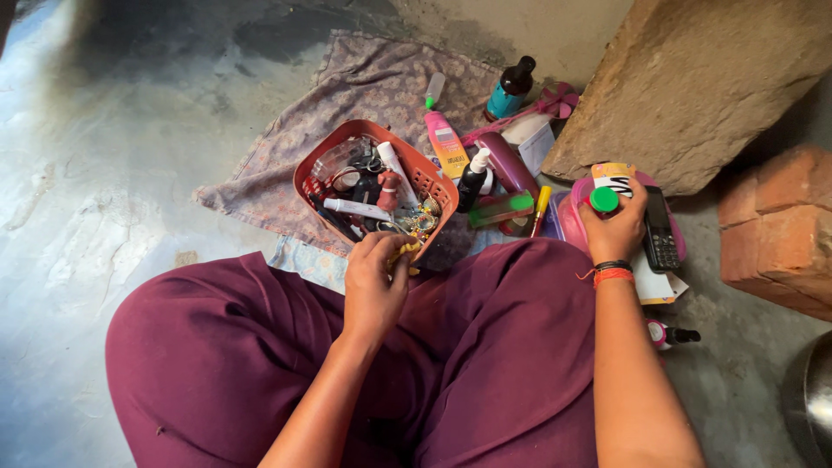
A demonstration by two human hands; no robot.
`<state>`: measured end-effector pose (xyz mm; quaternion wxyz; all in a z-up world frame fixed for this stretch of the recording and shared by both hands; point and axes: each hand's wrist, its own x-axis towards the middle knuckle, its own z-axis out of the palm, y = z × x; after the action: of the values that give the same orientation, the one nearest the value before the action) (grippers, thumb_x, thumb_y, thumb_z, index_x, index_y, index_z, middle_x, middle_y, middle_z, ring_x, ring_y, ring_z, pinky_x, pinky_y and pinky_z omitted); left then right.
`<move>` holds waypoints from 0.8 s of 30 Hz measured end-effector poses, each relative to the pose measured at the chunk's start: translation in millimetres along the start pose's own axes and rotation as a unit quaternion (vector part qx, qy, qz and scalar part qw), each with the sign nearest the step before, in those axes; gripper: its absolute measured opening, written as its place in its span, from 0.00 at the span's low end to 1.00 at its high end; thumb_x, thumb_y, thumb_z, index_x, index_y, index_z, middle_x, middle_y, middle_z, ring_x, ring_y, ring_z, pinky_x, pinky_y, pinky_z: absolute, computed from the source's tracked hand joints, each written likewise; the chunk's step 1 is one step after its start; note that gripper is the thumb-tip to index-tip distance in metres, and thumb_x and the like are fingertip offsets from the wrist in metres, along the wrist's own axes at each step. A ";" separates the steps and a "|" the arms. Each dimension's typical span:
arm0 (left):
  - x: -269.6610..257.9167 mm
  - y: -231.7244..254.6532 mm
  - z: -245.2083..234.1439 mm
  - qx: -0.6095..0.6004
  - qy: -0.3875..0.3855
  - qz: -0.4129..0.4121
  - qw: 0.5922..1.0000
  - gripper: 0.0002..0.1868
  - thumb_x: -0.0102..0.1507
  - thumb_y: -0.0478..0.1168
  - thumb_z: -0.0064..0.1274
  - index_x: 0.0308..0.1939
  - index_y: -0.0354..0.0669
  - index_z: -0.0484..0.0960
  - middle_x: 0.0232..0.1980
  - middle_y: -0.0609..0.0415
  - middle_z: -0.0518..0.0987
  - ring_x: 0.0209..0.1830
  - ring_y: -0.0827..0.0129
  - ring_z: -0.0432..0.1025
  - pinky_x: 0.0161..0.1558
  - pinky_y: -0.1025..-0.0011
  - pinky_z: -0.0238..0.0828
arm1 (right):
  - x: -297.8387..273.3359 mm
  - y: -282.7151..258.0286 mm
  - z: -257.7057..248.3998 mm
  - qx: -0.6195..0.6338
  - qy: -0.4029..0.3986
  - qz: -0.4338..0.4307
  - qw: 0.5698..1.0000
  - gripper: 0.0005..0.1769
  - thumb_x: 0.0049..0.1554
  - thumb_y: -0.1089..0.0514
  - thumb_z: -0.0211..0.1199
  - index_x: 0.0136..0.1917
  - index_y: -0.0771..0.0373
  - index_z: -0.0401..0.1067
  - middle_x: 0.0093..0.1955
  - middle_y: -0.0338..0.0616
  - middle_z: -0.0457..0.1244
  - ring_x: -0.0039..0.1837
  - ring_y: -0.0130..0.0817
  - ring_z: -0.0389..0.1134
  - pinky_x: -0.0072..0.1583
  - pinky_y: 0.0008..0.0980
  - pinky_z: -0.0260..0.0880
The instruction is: The person sits on the floor and wipes several small items with a yellow cloth, including a dark bottle, a small red-and-green container, and eyeglasses. They open a pink plastic container, place items inside, close it, and continue wiping other small tubes and containers before placing them back into a basket.
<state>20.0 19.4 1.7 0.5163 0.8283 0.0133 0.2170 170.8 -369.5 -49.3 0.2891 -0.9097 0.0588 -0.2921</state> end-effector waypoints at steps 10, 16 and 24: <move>4.4 -73.9 14.8 -0.532 0.205 -0.331 0.752 0.15 0.70 0.34 0.41 0.61 0.43 0.72 0.53 0.50 0.80 0.47 0.67 0.76 0.45 0.69 0.77 | -20.1 -133.3 20.8 0.201 -0.166 -0.122 0.958 0.23 0.59 0.65 0.66 0.68 0.66 0.71 0.61 0.50 0.68 0.57 0.36 0.70 0.60 0.34 0.72; 6.8 -63.4 8.6 -0.533 0.203 -0.390 0.723 0.14 0.70 0.36 0.39 0.59 0.48 0.71 0.54 0.53 0.79 0.47 0.66 0.77 0.44 0.63 0.77 | -61.9 -216.0 131.2 0.308 -0.410 0.015 0.858 0.29 0.54 0.57 0.69 0.68 0.64 0.66 0.56 0.48 0.70 0.56 0.30 0.73 0.56 0.28 0.74; 14.7 -56.3 0.8 -0.537 0.206 -0.383 0.723 0.14 0.70 0.37 0.39 0.60 0.49 0.72 0.54 0.53 0.79 0.47 0.67 0.76 0.44 0.65 0.77 | -76.2 -216.1 200.8 -0.019 -0.248 -0.111 0.962 0.27 0.47 0.56 0.72 0.60 0.58 0.71 0.52 0.58 0.68 0.57 0.58 0.68 0.58 0.51 0.68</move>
<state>45.0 48.6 -42.1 0.8986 0.2713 0.3166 0.1368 208.3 -71.2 -99.1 0.2433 -0.9596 -0.1110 -0.0870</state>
